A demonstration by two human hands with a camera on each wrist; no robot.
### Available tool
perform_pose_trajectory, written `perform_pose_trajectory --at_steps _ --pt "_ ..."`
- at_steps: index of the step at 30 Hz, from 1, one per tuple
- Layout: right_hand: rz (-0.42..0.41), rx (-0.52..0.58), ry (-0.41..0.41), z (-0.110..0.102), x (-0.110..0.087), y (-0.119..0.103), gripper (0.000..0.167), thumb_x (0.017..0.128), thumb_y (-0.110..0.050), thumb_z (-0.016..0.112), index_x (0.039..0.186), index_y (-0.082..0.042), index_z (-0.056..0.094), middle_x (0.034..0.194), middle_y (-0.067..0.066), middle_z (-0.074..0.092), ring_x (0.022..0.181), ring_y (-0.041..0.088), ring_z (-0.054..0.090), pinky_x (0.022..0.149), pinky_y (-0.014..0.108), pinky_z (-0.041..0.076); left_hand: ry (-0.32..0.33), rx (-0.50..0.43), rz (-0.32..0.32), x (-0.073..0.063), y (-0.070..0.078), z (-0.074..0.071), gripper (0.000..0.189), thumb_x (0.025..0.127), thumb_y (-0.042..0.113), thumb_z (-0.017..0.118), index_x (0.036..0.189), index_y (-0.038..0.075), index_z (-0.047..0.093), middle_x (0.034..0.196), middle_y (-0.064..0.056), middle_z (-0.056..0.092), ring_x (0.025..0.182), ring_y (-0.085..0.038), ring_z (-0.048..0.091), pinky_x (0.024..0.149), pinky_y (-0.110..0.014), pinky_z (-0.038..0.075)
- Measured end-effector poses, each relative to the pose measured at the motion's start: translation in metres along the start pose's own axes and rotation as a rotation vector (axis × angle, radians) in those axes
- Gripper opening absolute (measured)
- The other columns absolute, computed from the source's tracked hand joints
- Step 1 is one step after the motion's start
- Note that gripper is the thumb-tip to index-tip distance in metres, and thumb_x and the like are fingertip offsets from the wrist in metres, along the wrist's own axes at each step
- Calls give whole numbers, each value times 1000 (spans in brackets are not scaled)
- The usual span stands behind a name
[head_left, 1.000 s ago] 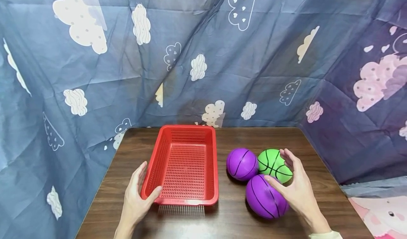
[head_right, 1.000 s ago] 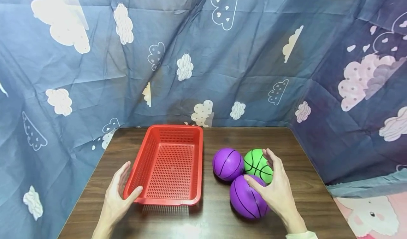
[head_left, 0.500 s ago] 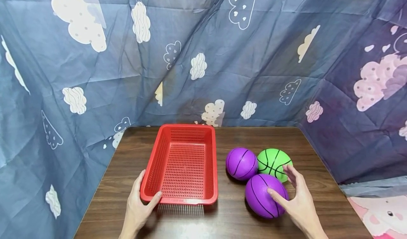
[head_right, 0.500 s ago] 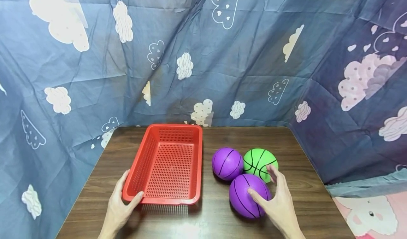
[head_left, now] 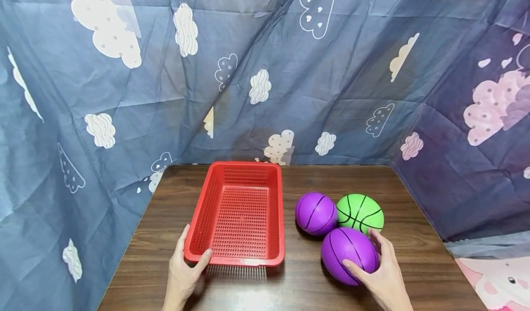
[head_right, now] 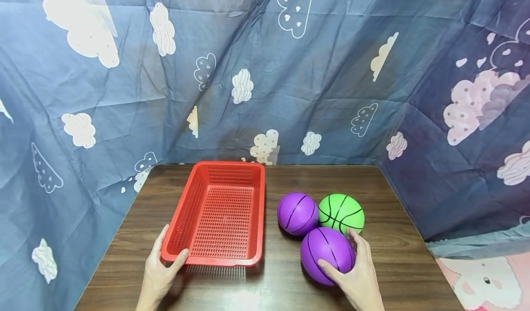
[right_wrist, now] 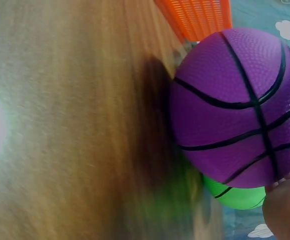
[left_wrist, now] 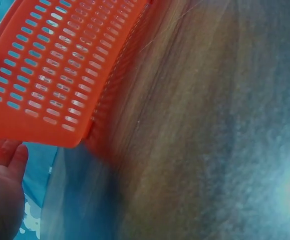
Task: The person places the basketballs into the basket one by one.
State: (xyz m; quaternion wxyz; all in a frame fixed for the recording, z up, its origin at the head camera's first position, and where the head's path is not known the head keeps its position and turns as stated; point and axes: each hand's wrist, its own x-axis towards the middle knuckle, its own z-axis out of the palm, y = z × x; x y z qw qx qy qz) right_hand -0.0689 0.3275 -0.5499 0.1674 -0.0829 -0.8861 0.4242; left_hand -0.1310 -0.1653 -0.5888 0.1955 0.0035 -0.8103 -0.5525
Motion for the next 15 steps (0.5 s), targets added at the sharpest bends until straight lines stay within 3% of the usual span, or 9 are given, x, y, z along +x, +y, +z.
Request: perform_pose_trajectory --at_steps 2,4,6,8,11,15 --pt "27 -19 -18 2 -1 2 118 81 -34 103 174 -16 33 167 15 43 146 22 45 110 8 36 -1 -41 0 0 -1 1 94 89 13 94 170 18 46 152 -15 68 124 -10 70 101 -5 48" --pt "47 -20 -38 4 -3 3 120 80 -35 103 175 -15 32 168 19 41 146 37 47 119 32 44 -3 -86 0 -1 -2 2 94 89 10 93 171 17 46 153 -16 67 125 -10 70 101 -5 50" --pt "65 -12 -58 6 -5 4 122 79 -35 103 175 -12 31 167 22 40 144 47 48 118 59 47 -4 -120 -3 -1 -3 4 94 89 8 92 170 15 46 154 -18 67 125 -9 69 102 -6 50" --pt "84 1 -71 7 -6 5 123 79 -35 103 174 -10 29 165 26 39 141 53 49 110 75 47 0 -141 -11 -1 -5 5 92 89 6 92 170 14 46 153 -18 67 125 -8 69 101 -6 51" --pt "135 22 -98 7 -8 6 125 81 -35 102 176 -10 24 164 31 38 141 57 49 110 78 46 9 -195 -33 -1 -8 8 85 90 2 90 166 9 51 147 -21 69 122 -9 71 102 -9 54" --pt "163 8 -145 7 -12 11 133 78 -36 103 176 -8 17 161 39 41 138 64 53 109 75 50 21 -308 -71 -4 -10 13 61 91 -8 83 148 -7 61 129 -24 75 112 -12 76 98 -14 59"
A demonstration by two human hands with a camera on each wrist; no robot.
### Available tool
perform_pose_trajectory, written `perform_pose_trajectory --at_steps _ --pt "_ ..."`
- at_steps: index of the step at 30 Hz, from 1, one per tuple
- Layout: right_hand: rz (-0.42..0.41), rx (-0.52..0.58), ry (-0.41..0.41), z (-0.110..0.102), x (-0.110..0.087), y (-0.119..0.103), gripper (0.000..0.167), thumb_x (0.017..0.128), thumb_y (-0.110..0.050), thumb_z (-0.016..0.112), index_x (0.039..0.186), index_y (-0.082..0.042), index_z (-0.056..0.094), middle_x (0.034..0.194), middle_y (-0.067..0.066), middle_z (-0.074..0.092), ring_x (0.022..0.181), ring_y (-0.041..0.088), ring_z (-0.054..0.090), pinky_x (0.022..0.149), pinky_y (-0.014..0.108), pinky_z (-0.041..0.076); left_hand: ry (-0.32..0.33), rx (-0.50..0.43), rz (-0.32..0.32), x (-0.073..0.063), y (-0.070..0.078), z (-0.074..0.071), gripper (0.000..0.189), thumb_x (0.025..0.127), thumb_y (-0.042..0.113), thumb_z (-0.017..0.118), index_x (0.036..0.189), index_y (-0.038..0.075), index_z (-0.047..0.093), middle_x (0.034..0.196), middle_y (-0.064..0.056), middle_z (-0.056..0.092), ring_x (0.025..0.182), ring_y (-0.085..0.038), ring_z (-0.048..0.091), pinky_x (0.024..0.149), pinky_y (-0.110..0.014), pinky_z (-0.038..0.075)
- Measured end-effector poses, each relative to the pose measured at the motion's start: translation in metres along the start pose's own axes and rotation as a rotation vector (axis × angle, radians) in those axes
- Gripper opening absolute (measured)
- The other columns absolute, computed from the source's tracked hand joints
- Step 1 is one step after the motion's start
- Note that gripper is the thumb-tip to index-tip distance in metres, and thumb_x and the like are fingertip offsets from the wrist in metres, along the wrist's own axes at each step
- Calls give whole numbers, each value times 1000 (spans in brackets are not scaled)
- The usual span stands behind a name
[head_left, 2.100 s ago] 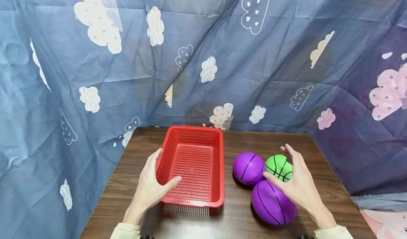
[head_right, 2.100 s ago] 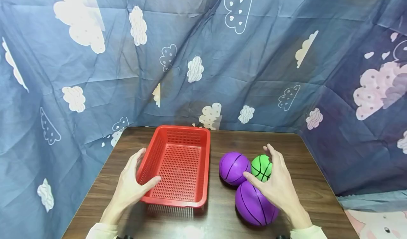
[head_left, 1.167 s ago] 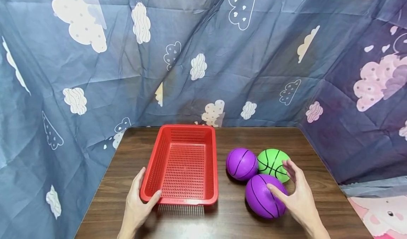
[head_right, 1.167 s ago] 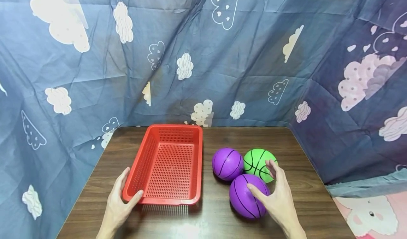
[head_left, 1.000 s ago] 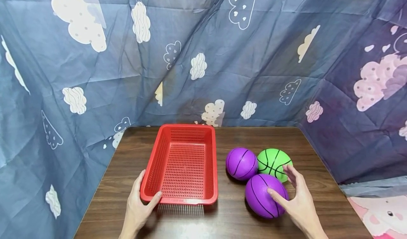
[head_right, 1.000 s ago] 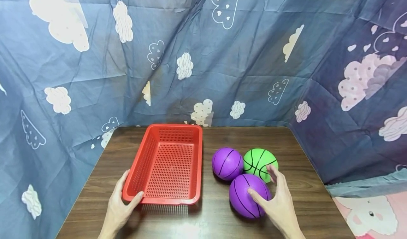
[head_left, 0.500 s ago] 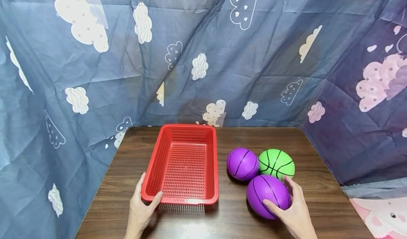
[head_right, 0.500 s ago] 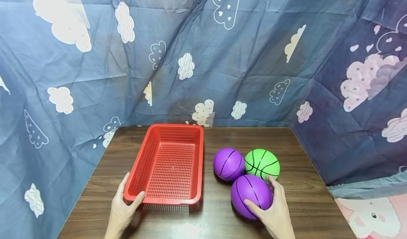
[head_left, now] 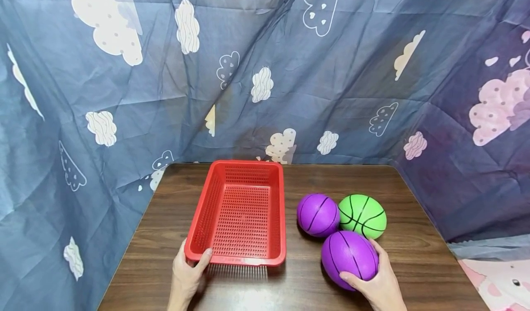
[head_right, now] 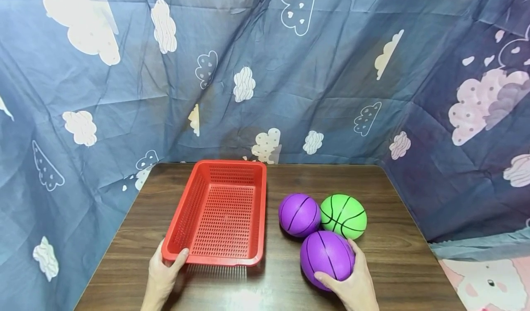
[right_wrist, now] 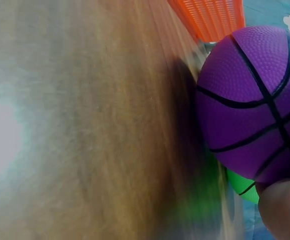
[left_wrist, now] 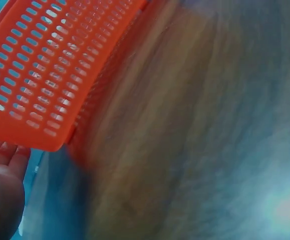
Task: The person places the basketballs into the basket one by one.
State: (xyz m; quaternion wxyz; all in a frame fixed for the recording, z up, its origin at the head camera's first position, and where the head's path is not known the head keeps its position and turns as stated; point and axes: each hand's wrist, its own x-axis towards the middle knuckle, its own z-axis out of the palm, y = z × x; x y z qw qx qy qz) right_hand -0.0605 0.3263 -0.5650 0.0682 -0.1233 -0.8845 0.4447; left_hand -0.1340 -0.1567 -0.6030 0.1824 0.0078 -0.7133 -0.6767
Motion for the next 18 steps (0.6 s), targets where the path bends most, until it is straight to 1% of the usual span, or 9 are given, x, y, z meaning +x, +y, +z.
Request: perform_pose_trajectory --at_steps 1,3,5,7,10,11,14,16,18 --pt "-10 -12 -6 0 0 1 136 76 -35 105 176 -7 17 159 40 42 136 63 54 107 71 53 4 -30 -9 -1 0 1 54 92 -10 81 143 -11 63 125 -23 75 110 -12 77 97 -15 60" --pt "-45 -48 -1 -1 -1 4 142 70 -34 108 175 -6 18 156 40 47 132 63 58 102 67 56 13 -49 -15 -3 -1 4 45 94 -10 78 136 -16 64 118 -21 77 107 -10 77 96 -14 60" --pt "-72 -73 18 0 -3 5 144 65 -34 111 174 -5 21 153 39 51 130 59 61 99 60 58 16 -65 -18 -4 0 4 43 96 -10 76 136 -17 63 119 -18 77 108 -8 76 96 -13 59" --pt "-90 -92 41 2 -3 5 144 63 -35 112 173 -6 24 150 38 55 128 58 63 96 57 59 25 -64 -10 -5 0 4 42 96 -10 76 136 -17 63 119 -19 76 109 -7 76 97 -13 59" --pt "-83 -101 69 2 -4 3 140 63 -39 111 172 -8 29 147 38 58 125 59 64 95 58 59 33 -58 1 -5 0 5 43 96 -11 75 137 -17 62 120 -22 76 109 -8 76 98 -14 59" --pt "-79 -98 75 2 -5 2 139 63 -39 111 171 -8 30 147 38 58 125 59 64 95 60 59 34 -54 5 -5 -1 6 43 96 -11 75 137 -17 62 120 -23 75 109 -9 76 98 -14 59" --pt "-64 -93 79 -1 -6 -3 137 64 -39 111 171 -10 31 148 38 56 125 62 63 95 65 58 34 -38 10 -4 -3 7 44 96 -11 75 138 -16 63 122 -27 74 110 -11 77 98 -14 59" --pt "-59 -86 80 -4 -6 -7 136 64 -38 111 171 -11 31 149 37 56 126 61 63 94 61 59 33 -39 8 -4 -4 7 45 95 -11 75 138 -16 62 123 -29 73 111 -12 77 99 -15 59" --pt "-55 -66 75 -7 -5 -11 135 65 -36 110 172 -13 30 150 36 55 127 59 63 92 52 60 38 -35 4 -4 -4 6 45 96 -11 75 139 -15 62 123 -30 73 111 -11 76 99 -14 59"
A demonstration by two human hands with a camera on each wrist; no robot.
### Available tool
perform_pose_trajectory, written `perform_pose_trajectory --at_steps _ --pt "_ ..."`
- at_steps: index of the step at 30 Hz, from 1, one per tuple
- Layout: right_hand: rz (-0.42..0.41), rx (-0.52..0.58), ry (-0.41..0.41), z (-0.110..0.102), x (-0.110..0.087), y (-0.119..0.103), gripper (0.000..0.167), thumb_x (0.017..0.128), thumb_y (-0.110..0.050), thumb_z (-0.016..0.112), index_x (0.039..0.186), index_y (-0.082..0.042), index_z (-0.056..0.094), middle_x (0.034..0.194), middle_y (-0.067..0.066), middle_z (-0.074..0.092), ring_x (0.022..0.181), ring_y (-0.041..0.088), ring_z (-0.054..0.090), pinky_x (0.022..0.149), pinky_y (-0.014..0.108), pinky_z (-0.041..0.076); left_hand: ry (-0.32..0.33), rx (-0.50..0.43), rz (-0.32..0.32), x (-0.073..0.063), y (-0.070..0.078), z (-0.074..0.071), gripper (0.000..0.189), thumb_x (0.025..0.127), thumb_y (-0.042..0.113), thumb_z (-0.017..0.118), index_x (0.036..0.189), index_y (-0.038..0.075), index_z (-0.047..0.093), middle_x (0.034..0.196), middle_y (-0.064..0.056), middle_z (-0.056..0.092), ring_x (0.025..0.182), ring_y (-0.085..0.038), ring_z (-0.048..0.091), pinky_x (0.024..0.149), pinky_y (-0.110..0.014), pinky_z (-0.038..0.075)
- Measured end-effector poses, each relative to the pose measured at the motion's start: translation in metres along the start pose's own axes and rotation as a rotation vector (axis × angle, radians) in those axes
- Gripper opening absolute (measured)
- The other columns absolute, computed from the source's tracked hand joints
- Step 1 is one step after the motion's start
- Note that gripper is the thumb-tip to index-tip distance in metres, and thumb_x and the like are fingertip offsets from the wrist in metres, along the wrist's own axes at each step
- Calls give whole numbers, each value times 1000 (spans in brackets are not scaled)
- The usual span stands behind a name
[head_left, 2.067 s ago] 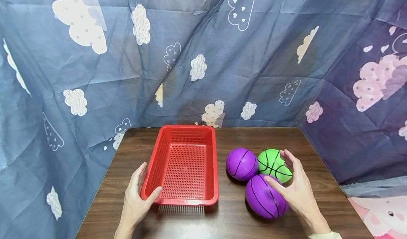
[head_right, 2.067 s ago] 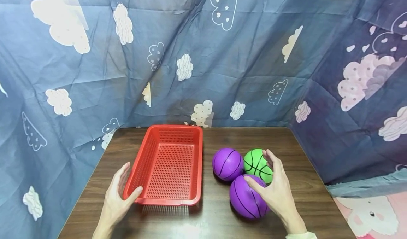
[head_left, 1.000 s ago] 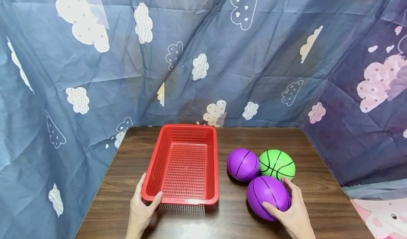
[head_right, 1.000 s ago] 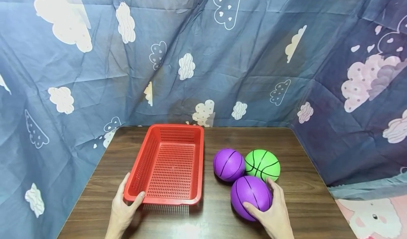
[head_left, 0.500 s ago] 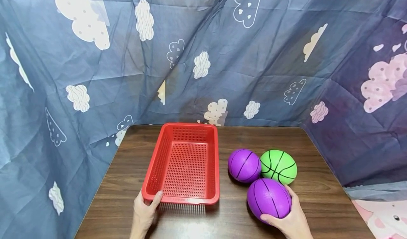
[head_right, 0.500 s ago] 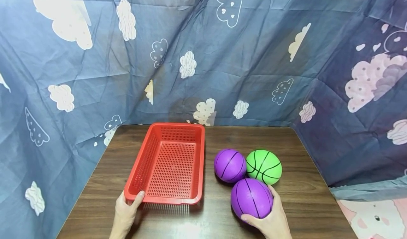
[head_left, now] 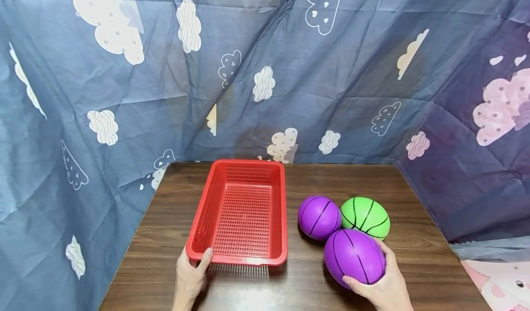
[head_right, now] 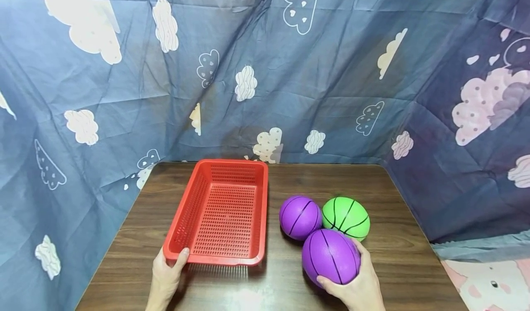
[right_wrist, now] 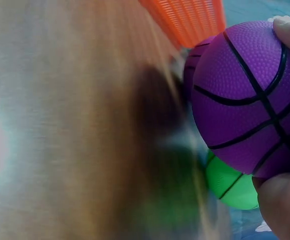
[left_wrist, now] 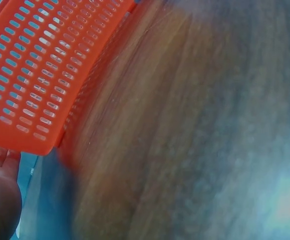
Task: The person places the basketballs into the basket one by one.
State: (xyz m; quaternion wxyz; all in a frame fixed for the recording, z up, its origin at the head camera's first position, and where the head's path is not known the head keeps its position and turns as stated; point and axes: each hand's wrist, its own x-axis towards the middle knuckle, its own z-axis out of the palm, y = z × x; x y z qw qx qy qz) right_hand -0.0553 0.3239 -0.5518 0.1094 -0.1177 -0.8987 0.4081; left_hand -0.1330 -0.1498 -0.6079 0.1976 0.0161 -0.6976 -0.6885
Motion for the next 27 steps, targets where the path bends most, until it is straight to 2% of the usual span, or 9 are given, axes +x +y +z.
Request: perform_pose_trajectory --at_steps 3,5,8,16,23,27 --pt "3 31 -12 -5 2 -5 134 68 -34 110 173 -15 29 152 34 54 129 57 62 89 37 58 10 -2 -5 0 0 -1 46 96 -10 76 140 -15 62 124 -30 73 111 -11 76 99 -14 59" --pt "14 46 -30 -8 4 -8 133 70 -34 109 174 -17 27 153 33 53 131 56 61 88 32 56 13 3 -5 0 0 -1 47 96 -9 76 140 -14 63 124 -30 73 111 -11 76 99 -14 58" --pt "26 46 -44 -12 6 -9 133 72 -35 108 175 -19 25 155 32 51 133 55 60 89 32 56 7 3 -2 1 -2 -1 47 96 -9 77 141 -12 64 125 -29 73 112 -12 76 100 -14 58" --pt "17 17 -32 -16 8 -12 136 71 -39 108 175 -18 24 155 32 52 131 55 61 89 39 57 4 -2 13 1 -5 -1 48 95 -9 77 141 -12 64 124 -29 74 111 -12 76 99 -14 58" --pt "-41 30 5 -22 9 -21 134 68 -31 110 173 -16 28 154 30 54 130 51 61 86 20 53 4 29 25 1 -4 0 47 96 -6 78 141 -12 64 125 -32 72 111 -12 76 98 -13 58" --pt "-60 35 8 -25 10 -30 132 69 -29 109 173 -17 28 155 28 53 130 44 60 85 16 52 2 15 25 1 -5 0 48 95 -7 78 141 -13 64 126 -34 71 111 -14 76 99 -15 59"
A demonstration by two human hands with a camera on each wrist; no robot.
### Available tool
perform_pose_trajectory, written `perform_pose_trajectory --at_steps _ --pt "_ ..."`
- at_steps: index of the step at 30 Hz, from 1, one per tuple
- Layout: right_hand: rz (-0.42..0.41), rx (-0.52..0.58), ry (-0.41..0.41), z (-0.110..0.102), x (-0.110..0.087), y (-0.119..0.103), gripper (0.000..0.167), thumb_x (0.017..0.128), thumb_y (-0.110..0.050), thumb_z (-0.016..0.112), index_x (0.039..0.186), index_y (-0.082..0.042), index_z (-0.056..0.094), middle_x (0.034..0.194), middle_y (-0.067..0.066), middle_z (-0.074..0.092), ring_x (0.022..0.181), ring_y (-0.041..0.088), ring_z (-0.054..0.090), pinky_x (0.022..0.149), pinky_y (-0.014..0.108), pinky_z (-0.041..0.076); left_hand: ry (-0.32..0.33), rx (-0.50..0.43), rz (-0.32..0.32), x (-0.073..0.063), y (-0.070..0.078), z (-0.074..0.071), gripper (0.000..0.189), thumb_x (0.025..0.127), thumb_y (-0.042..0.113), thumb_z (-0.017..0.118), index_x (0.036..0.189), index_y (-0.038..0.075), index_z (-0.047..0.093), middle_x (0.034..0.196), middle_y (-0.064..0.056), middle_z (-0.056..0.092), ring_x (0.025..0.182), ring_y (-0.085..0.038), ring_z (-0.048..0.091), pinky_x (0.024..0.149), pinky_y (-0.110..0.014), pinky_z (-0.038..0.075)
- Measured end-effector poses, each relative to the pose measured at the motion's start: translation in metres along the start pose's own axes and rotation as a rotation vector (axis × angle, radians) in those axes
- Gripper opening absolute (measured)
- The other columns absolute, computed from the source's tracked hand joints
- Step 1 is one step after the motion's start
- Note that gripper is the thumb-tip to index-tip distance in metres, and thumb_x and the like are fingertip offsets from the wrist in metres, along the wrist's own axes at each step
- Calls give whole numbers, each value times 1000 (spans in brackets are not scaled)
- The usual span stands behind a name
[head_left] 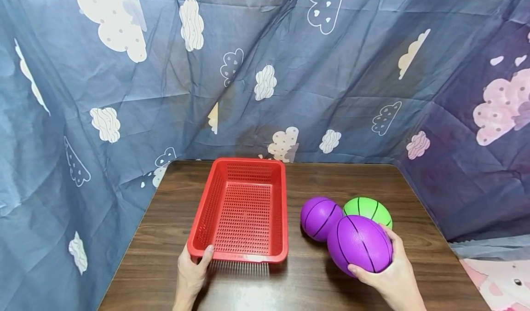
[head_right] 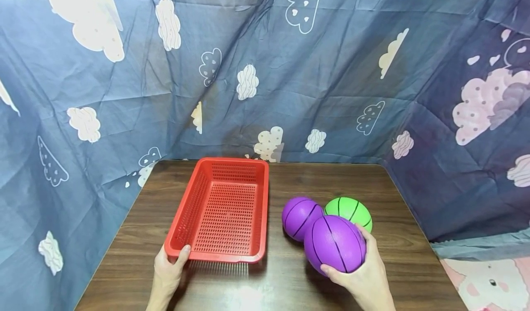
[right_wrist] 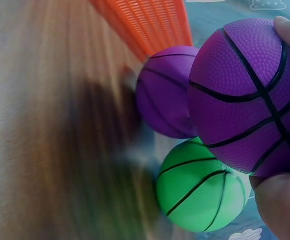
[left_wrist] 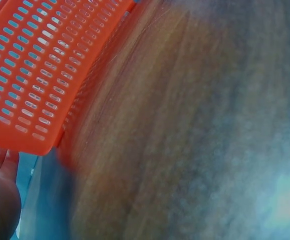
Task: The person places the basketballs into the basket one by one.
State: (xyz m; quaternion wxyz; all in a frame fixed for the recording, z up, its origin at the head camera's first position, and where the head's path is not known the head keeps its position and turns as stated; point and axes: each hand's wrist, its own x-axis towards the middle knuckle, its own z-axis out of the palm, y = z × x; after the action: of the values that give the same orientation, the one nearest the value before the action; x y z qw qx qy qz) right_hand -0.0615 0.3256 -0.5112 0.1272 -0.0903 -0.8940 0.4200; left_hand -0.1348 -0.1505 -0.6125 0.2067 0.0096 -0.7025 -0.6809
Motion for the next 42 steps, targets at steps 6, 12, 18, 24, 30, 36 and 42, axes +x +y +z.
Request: perform_pose_trajectory --at_steps 6,12,18,24,30,36,42 --pt "-18 22 9 -1 7 -12 131 72 -26 108 175 -24 27 159 19 50 123 3 52 88 11 50 7 9 3 -1 0 -1 47 94 -6 78 139 -12 65 124 -33 73 110 -13 77 99 -13 57" --pt "-88 111 23 4 12 -26 132 68 -16 109 174 -32 31 159 2 49 127 -3 52 95 7 49 0 27 3 -1 -1 0 47 95 -4 78 140 -11 65 123 -33 74 110 -12 76 100 -11 56" --pt "-131 141 43 9 22 -43 134 64 -14 110 172 -33 34 159 -2 51 130 1 54 98 8 49 0 29 2 -1 0 0 47 95 -3 78 140 -11 65 122 -33 74 110 -13 76 100 -11 55" --pt "-140 125 51 10 34 -58 136 63 -18 111 174 -27 34 159 4 50 130 3 50 96 7 48 2 19 3 -1 1 -1 48 95 -4 78 140 -12 65 123 -34 74 111 -13 76 100 -12 56" --pt "-147 187 13 20 46 -76 136 64 -18 111 173 -31 32 161 2 50 131 11 55 96 12 53 4 -1 3 0 0 -1 49 94 -6 78 141 -12 65 125 -35 73 111 -14 77 101 -14 57" --pt "-208 195 -28 31 60 -96 134 66 -23 111 173 -34 31 162 3 51 133 23 58 98 18 55 5 24 11 0 0 0 48 95 -3 79 140 -11 66 121 -33 75 110 -13 77 99 -12 57" --pt "-231 271 -61 46 70 -115 131 66 -21 110 171 -34 33 162 0 51 134 26 59 101 31 59 12 34 18 0 1 0 47 94 -3 80 139 -10 67 119 -30 76 108 -13 77 98 -12 57"
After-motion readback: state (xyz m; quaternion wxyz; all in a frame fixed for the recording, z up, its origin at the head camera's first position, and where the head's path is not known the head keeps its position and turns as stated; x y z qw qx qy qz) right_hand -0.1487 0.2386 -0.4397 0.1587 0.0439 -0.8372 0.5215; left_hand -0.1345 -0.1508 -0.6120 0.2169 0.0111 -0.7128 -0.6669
